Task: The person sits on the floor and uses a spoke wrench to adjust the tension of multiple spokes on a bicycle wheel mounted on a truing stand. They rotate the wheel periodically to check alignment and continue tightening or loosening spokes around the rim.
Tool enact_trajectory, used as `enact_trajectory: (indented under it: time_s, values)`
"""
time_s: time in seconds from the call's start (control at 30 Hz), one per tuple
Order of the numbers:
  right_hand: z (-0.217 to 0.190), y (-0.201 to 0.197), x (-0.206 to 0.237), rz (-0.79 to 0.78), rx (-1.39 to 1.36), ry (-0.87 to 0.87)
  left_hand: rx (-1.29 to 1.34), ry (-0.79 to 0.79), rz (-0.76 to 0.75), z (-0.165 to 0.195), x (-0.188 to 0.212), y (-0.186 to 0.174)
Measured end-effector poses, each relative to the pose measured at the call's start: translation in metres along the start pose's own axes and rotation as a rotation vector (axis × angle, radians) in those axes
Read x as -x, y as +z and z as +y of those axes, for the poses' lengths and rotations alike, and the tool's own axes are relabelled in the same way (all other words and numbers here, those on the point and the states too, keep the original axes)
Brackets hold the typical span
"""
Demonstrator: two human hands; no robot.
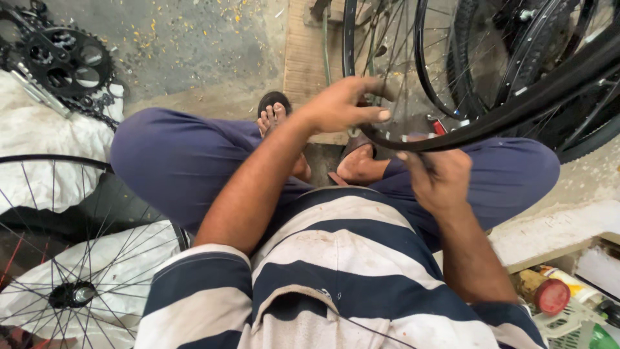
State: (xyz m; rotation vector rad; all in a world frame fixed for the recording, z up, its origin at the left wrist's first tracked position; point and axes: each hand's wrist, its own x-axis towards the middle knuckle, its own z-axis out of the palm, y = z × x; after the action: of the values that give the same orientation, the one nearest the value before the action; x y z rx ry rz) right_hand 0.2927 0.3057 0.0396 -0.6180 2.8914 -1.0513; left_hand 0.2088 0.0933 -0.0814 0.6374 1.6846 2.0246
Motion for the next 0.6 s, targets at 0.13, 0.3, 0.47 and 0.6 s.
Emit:
enact_trajectory:
  time_s: [0.13, 0.3, 0.47, 0.6]
  values:
    - [-0.009, -0.025, 0.0, 0.032, -0.02, 0.029, 0.616, -0.098, -0.223, -0.005, 0.005, -0.001]
    - [-0.001, 0.007, -0.011, -0.037, -0.017, -0.03, -0.679, -0.299, 0.301, -0.01, -0.007, 0.029]
    - [0.001, 0.007, -0.011, -0.065, -0.038, -0.029, -0.661, -0.193, 0.292, -0.004, -0.007, 0.025]
    - [-0.006, -0.021, -0.008, 0.005, -0.044, 0.006, 0.466, -0.112, -0.245, -0.006, 0.008, -0.008]
